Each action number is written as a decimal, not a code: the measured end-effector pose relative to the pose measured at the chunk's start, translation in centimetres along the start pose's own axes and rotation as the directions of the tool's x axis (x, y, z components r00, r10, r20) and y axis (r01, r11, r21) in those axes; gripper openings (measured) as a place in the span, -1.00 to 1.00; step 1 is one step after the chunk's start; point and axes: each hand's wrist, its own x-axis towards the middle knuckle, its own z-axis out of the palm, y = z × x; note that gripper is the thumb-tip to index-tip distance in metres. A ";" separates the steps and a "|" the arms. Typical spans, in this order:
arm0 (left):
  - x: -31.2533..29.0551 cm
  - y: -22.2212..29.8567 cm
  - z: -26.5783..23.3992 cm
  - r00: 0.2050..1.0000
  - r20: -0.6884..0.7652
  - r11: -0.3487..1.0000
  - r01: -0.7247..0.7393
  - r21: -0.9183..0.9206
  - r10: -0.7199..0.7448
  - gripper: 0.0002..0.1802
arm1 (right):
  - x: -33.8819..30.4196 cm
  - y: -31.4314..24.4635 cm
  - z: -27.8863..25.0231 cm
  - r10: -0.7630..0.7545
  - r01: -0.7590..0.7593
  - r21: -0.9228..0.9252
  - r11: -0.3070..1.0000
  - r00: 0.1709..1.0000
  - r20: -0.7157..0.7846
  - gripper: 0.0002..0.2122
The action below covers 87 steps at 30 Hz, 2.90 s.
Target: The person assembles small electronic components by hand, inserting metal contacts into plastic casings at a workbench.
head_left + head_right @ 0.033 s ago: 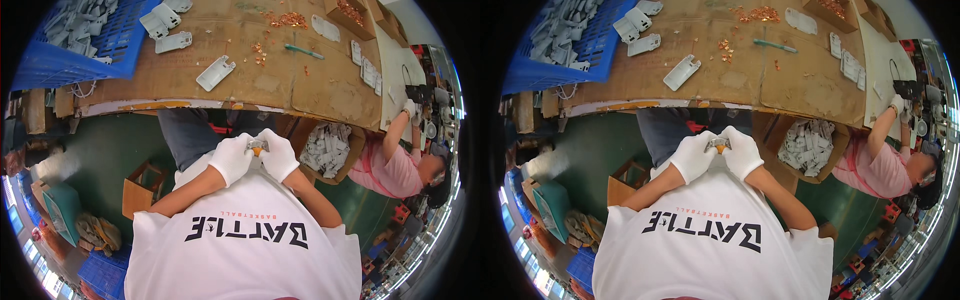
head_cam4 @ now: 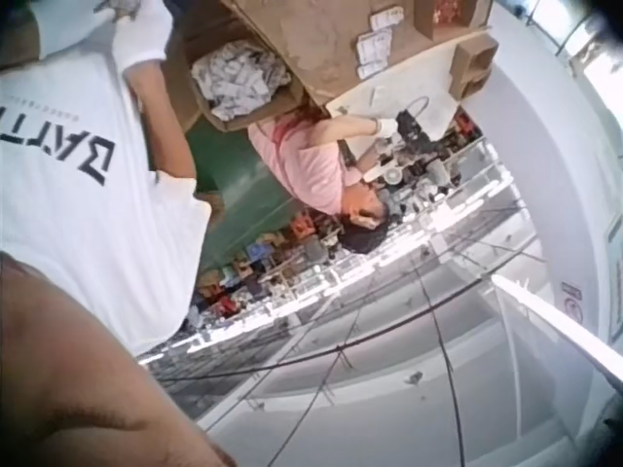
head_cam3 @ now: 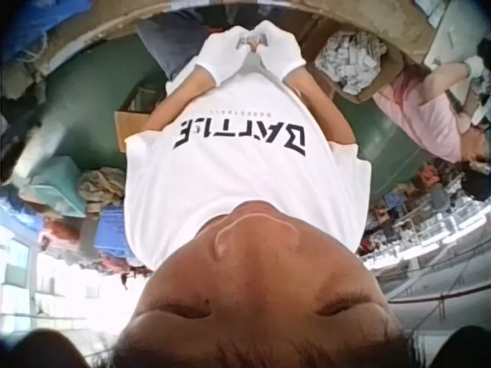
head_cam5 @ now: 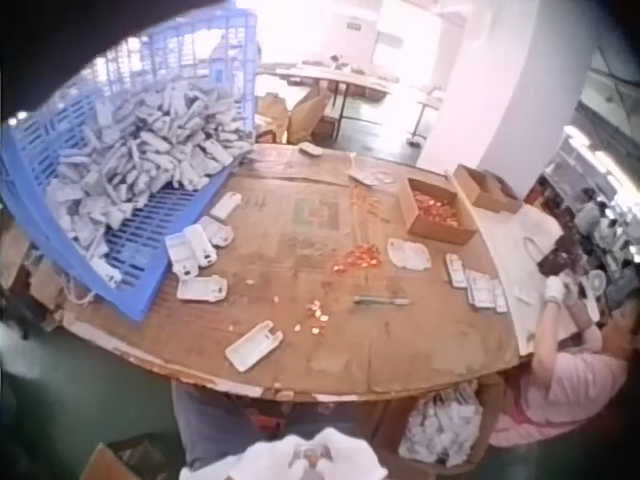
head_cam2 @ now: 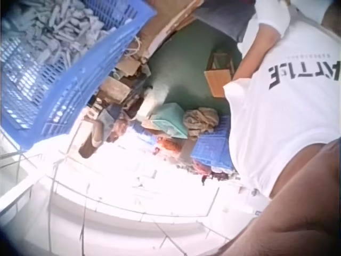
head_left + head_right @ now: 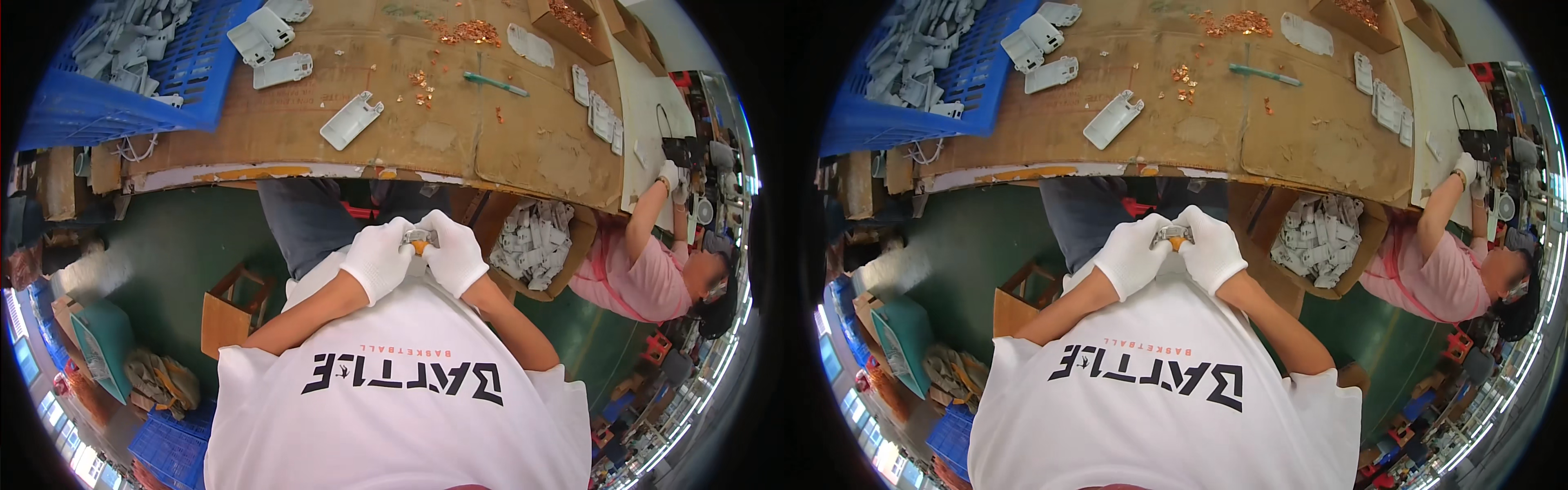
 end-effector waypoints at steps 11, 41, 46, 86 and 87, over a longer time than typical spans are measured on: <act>1.1 0.9 -1.3 0.998 -0.065 0.996 0.011 0.084 -0.005 -0.89 | 0.2 -1.7 -2.6 -0.075 0.072 0.022 0.997 0.978 0.196 -0.68; 14.9 -6.5 -19.1 0.800 -0.580 0.680 0.340 0.650 0.154 -0.63 | 20.0 8.1 -23.9 -0.593 -0.215 -0.768 0.603 0.524 -0.612 -0.67; 15.6 -6.8 -18.1 0.663 -0.719 0.850 0.243 0.467 0.206 -0.78 | 17.8 1.2 -6.7 -0.577 0.315 -0.547 0.776 0.706 -0.411 -0.83; 8.2 2.0 -5.9 0.863 -0.494 0.988 -0.149 -0.052 0.104 -0.59 | 10.3 -5.5 -3.2 -0.451 0.441 -0.113 0.890 0.821 -0.349 -0.74; 7.9 2.6 -5.6 0.875 -0.479 0.992 -0.114 -0.054 0.075 -0.60 | 9.7 -5.4 -2.7 -0.426 0.394 -0.162 0.904 0.822 -0.378 -0.74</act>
